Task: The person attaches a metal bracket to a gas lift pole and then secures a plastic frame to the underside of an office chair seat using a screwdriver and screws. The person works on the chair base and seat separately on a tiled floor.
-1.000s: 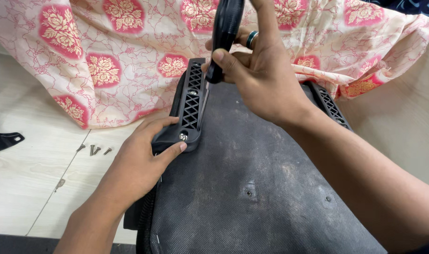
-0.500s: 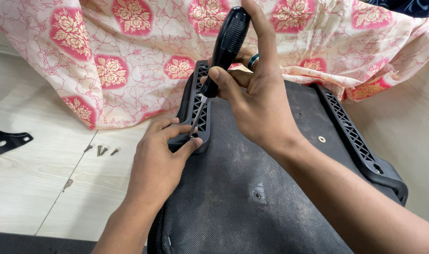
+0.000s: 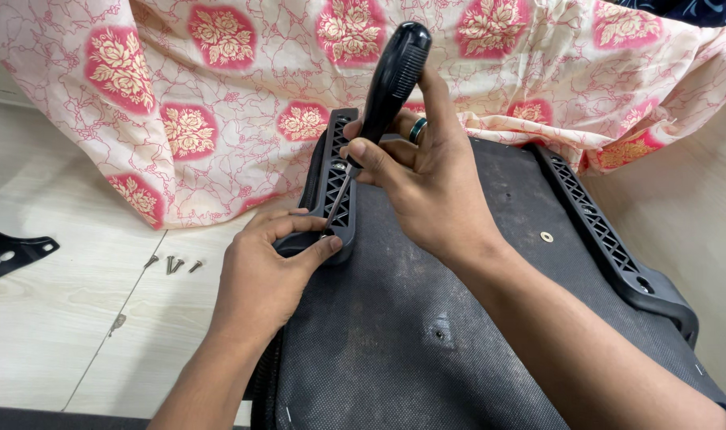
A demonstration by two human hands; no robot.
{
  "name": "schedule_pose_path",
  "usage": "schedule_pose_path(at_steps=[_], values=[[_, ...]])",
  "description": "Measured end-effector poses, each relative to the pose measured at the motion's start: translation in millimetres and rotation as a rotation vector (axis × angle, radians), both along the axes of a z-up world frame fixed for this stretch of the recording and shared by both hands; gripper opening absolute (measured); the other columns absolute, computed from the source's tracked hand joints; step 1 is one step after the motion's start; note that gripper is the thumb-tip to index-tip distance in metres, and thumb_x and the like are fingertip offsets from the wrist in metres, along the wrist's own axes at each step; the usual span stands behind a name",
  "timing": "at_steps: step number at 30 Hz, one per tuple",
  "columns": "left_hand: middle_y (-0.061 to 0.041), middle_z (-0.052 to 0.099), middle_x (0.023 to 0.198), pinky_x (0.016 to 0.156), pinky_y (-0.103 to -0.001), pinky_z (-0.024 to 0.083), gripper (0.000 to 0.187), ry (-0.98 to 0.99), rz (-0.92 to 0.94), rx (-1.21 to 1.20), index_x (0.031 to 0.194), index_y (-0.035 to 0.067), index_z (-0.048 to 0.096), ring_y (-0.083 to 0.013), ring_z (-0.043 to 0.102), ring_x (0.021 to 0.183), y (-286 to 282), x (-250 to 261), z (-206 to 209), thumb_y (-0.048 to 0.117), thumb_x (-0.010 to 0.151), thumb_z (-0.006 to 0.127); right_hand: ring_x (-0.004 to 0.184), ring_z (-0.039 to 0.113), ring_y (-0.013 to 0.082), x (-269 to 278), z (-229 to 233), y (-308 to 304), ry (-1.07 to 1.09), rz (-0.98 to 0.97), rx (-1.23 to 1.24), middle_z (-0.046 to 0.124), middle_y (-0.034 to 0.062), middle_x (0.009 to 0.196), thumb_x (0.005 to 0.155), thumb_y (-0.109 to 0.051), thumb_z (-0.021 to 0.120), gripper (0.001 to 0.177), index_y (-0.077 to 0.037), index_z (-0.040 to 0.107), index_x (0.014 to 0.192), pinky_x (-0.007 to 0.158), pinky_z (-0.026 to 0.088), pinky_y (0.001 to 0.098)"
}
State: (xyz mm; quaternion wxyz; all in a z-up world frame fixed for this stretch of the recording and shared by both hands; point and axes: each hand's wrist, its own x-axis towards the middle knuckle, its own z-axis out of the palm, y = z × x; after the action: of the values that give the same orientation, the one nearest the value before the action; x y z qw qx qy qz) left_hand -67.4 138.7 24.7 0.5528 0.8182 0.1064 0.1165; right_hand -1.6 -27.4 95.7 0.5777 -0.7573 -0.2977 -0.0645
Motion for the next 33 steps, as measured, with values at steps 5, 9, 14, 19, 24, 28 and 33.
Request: schedule_pose_path(at_steps=[5, 9, 14, 19, 24, 28, 33], values=[[-0.004, 0.072, 0.116, 0.092, -0.031, 0.056, 0.044, -0.088, -0.012, -0.024, 0.105, 0.009, 0.076, -0.0177, 0.073, 0.105, 5, 0, -5, 0.024, 0.067, 0.091, 0.116, 0.074, 0.0219, -4, -1, 4, -0.032, 0.047, 0.031, 0.068, 0.0132, 0.123, 0.102, -0.001, 0.067, 0.081, -0.016, 0.015, 0.163, 0.094, 0.067, 0.035], [-0.008, 0.072, 0.116, 0.096, -0.034, 0.053, 0.045, -0.294, -0.059, 0.104, 0.102, 0.006, 0.077, -0.0211, 0.069, 0.11, 8, -1, -8, 0.024, 0.064, 0.094, 0.115, 0.074, 0.0195, -11, -2, 10, -0.088, -0.019, 0.005, 0.065, 0.011, 0.122, 0.101, -0.002, 0.069, 0.08, -0.013, 0.017, 0.162, 0.091, 0.064, 0.0331], [-0.006, 0.073, 0.114, 0.095, -0.034, 0.054, 0.039, -0.226, -0.059, 0.057, 0.099, 0.009, 0.08, -0.0204, 0.07, 0.11, 9, -1, -9, 0.026, 0.066, 0.092, 0.109, 0.074, 0.0175, -17, -1, 17, -0.084, -0.133, -0.003, 0.067, 0.0093, 0.119, 0.1, -0.003, 0.072, 0.055, -0.003, 0.044, 0.148, 0.084, 0.069, 0.0281], [-0.004, 0.074, 0.111, 0.093, -0.034, 0.054, 0.036, -0.142, -0.066, 0.053, 0.1, 0.016, 0.082, -0.0201, 0.07, 0.108, 12, -4, -8, 0.028, 0.067, 0.091, 0.108, 0.075, 0.0145, -19, -2, 19, -0.045, -0.209, 0.048, 0.066, 0.0078, 0.116, 0.101, -0.006, 0.069, 0.05, -0.001, 0.045, 0.144, 0.083, 0.068, 0.0246], [0.0, 0.072, 0.115, 0.089, -0.034, 0.055, 0.038, -0.034, -0.073, 0.0, 0.103, 0.02, 0.083, -0.0186, 0.068, 0.108, 13, -4, 1, 0.027, 0.066, 0.089, 0.106, 0.075, 0.0142, -25, -3, 19, -0.033, -0.317, 0.005, 0.067, 0.007, 0.113, 0.102, -0.007, 0.068, 0.043, -0.001, 0.049, 0.14, 0.083, 0.064, 0.0265], [-0.002, 0.072, 0.114, 0.089, -0.035, 0.056, 0.026, -0.021, -0.086, -0.039, 0.093, 0.018, 0.083, -0.019, 0.07, 0.106, 13, -4, 2, 0.027, 0.069, 0.088, 0.108, 0.075, 0.0145, -33, -1, 19, -0.068, -0.326, -0.022, 0.068, 0.0071, 0.114, 0.105, -0.008, 0.065, 0.036, -0.002, 0.048, 0.136, 0.086, 0.064, 0.028], [-0.005, 0.069, 0.117, 0.089, -0.037, 0.054, 0.022, -0.089, -0.082, 0.001, 0.09, 0.017, 0.084, -0.0224, 0.068, 0.109, 15, -2, -4, 0.028, 0.071, 0.089, 0.109, 0.076, 0.0147, -41, -3, 22, -0.085, -0.375, -0.052, 0.068, 0.0067, 0.115, 0.107, -0.008, 0.062, 0.028, -0.002, 0.048, 0.13, 0.089, 0.064, 0.0292]])
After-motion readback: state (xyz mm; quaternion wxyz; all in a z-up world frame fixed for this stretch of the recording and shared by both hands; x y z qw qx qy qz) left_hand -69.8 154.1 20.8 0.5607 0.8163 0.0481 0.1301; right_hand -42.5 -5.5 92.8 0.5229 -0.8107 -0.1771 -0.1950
